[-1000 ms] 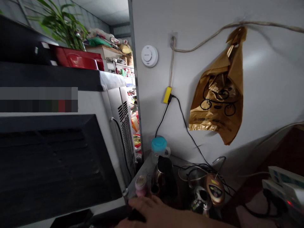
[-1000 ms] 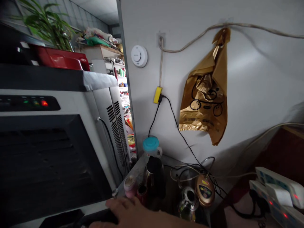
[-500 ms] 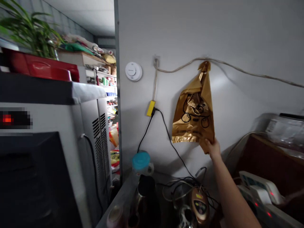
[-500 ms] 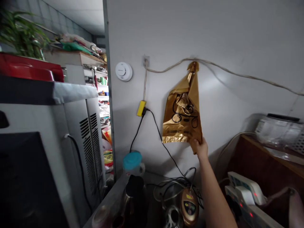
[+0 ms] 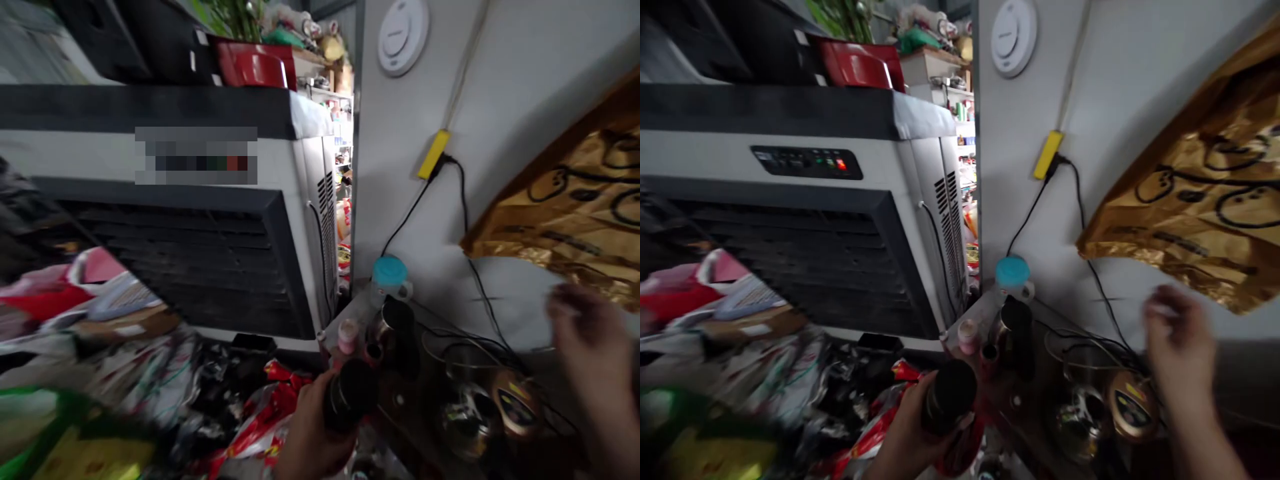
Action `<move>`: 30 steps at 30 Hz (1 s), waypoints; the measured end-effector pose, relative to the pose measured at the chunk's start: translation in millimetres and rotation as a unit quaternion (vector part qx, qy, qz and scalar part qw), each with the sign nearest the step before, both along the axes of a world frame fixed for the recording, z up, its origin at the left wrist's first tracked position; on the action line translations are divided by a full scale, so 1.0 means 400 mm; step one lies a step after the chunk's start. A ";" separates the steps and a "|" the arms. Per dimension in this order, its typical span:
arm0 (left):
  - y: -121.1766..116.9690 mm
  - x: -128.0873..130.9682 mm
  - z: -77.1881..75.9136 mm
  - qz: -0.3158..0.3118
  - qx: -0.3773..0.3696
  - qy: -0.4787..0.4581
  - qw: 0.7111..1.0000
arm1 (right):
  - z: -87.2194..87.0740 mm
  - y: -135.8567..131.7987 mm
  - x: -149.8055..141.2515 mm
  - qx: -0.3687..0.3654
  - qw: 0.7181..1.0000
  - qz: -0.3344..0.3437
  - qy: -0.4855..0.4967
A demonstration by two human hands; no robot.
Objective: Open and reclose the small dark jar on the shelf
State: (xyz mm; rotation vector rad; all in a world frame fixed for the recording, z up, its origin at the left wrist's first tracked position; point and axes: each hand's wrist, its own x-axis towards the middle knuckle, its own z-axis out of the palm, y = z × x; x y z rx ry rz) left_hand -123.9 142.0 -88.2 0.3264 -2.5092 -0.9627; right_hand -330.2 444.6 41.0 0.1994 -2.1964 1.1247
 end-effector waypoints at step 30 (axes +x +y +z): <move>-0.056 -0.121 -0.069 -0.106 0.085 -0.024 0.990 | -0.247 -0.097 0.112 -0.152 0.839 0.475 -0.216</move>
